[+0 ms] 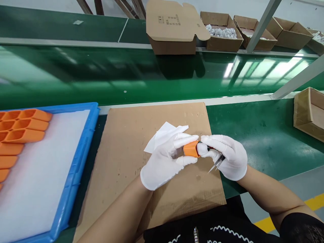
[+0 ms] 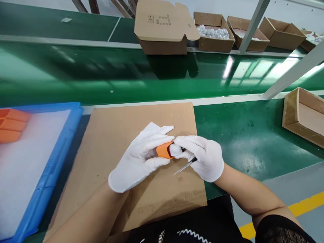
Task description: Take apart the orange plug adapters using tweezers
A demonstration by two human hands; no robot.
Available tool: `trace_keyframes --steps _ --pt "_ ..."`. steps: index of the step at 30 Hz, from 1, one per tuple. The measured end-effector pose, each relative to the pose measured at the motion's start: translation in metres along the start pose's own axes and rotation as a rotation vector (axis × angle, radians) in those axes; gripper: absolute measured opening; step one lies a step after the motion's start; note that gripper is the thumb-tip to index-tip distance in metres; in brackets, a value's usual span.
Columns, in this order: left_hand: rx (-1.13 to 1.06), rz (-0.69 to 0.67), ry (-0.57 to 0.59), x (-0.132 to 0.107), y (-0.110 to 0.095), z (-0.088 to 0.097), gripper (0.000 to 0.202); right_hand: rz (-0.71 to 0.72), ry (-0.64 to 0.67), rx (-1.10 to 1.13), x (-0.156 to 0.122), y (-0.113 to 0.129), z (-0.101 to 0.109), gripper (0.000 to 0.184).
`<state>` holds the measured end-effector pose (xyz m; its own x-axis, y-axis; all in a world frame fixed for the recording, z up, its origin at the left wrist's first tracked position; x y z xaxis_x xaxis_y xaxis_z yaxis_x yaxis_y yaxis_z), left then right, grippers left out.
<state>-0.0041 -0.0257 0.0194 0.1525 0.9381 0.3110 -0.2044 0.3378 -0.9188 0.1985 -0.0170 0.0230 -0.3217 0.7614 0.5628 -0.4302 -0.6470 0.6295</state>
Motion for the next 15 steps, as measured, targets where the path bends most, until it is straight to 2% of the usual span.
trace_keyframes --steps 4,6,8,11,15 --pt "-0.059 0.015 -0.002 0.0004 -0.0005 -0.0018 0.037 -0.127 0.121 -0.043 -0.0017 -0.0018 -0.0015 0.033" --pt "-0.107 0.03 -0.014 0.0008 -0.0005 -0.0033 0.037 -0.141 0.148 -0.087 -0.0021 -0.0018 -0.0015 0.033" --pt "-0.15 0.054 -0.026 0.0009 -0.0002 -0.0047 0.036 -0.115 0.15 -0.11 -0.0016 -0.0014 -0.0009 0.034" --pt "-0.197 0.062 -0.025 0.0004 0.0 -0.0066 0.036 0.0 0.088 -0.131 0.0006 0.001 0.0019 0.036" --pt "-0.17 0.043 -0.031 -0.0008 -0.0004 -0.0083 0.036 0.082 0.068 -0.206 0.0036 0.0037 0.0057 0.039"
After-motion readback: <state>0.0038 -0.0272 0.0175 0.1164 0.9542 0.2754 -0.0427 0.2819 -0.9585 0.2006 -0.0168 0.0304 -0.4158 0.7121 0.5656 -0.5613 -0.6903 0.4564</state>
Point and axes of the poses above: each hand's wrist, its own x-axis towards the middle knuckle, its own z-axis out of the back of the hand, y = z × x, the point moved 2 cm from there along x, towards the middle knuckle, and after that the axes turned 5 degrees about -z, right-handed, at the moved point
